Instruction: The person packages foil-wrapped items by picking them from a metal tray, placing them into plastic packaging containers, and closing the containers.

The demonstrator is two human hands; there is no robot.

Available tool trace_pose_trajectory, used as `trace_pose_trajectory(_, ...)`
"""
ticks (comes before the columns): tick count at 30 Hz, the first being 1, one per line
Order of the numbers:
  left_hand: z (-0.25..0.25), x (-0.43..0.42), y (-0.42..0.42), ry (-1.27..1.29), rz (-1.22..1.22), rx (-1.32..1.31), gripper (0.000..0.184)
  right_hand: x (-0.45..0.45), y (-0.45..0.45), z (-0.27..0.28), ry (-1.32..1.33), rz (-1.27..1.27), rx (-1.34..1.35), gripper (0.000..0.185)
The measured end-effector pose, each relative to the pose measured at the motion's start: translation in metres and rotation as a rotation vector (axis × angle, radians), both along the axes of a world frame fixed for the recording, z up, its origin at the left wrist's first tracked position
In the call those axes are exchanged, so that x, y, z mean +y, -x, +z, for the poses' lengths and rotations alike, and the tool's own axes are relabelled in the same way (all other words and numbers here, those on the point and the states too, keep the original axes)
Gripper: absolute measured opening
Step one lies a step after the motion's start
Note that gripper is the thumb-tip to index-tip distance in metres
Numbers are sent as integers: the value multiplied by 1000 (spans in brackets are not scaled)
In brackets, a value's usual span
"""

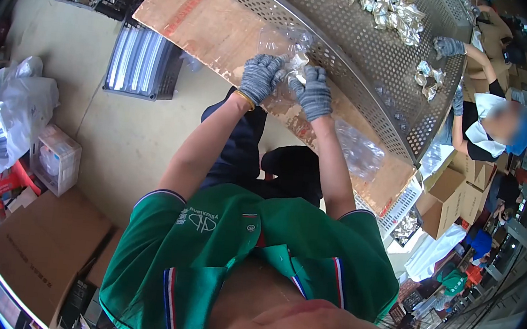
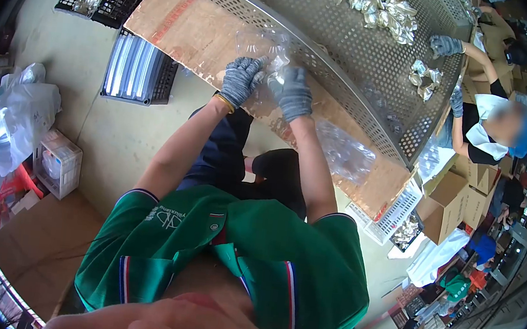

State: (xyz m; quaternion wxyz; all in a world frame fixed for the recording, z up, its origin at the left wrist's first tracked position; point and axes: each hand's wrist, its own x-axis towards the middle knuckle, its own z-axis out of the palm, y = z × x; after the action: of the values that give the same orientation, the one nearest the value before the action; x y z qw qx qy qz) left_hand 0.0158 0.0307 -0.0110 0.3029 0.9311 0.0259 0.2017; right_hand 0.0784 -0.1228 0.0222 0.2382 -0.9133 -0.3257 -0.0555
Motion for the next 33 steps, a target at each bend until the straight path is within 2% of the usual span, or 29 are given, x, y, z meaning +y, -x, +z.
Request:
trace_pose_trajectory(3, -9, -1, 1, -58, 12, -8, 32, 14, -12, 35, 269, 148, 163, 46)
trace_pose_trajectory(4, -12, -1, 0, -74, 24, -20, 32, 19, -18, 30, 271, 145, 160, 46)
trace_pose_trajectory(6, -10, -1, 0, -51, 23, -22, 31, 32, -35, 17, 542, 235, 292, 53)
trace_pose_trajectory(8, -9, -1, 0, -32, 23, -27, 31, 38, -34, 22, 515, 237, 288, 54)
trace_pose_trajectory(12, -6, 0, -1, -21, 12, 40, 31, 29, -31, 17, 225, 201, 122, 66)
trace_pose_trajectory(13, -5, 0, 0, -43, -3, 42, 30, 25, -34, 21, 176, 226, 294, 68)
trace_pose_trajectory(15, 0, 1, 0, -22, -10, 39, 31, 24, -35, 22, 126, 247, 465, 71)
trace_pose_trajectory(18, -2, 2, -1, -15, -22, 27, 32, 32, -38, 11, 158, 134, 374, 70)
trace_pose_trajectory(20, -7, 1, 0, -21, -17, 20, 33, 36, -46, 10, 339, 136, 496, 63)
trace_pose_trajectory(21, -10, 2, 0, -26, -16, 18, 35, 35, -47, 9, 339, 136, 493, 63)
trace_pose_trajectory(23, -10, 3, -2, -27, -17, 11, 36, 32, -47, 18, 300, 172, 569, 52)
trace_pose_trajectory(24, -10, 3, -2, -11, -28, 17, 39, 27, -42, 15, 301, 170, 566, 52)
trace_pose_trajectory(26, -6, 4, 1, 8, -33, 21, 42, 16, -31, -1, 136, 209, 202, 46)
trace_pose_trajectory(28, 4, 6, 3, -40, -95, 27, 50, 18, -30, -4, 172, 185, 245, 41)
trace_pose_trajectory(29, 9, 9, 4, -41, -156, 125, 63, 25, -29, 3, 217, 127, 252, 39)
trace_pose_trajectory(31, 8, 10, 6, -69, -179, 53, 67, 33, -28, 5, 271, 60, 334, 32)
trace_pose_trajectory(32, 7, 11, 6, -99, -190, -25, 71, 33, -25, 2, 266, 54, 338, 32)
trace_pose_trajectory(33, 8, 10, 6, -132, -177, 33, 74, 33, -23, 1, 149, 41, 335, 31)
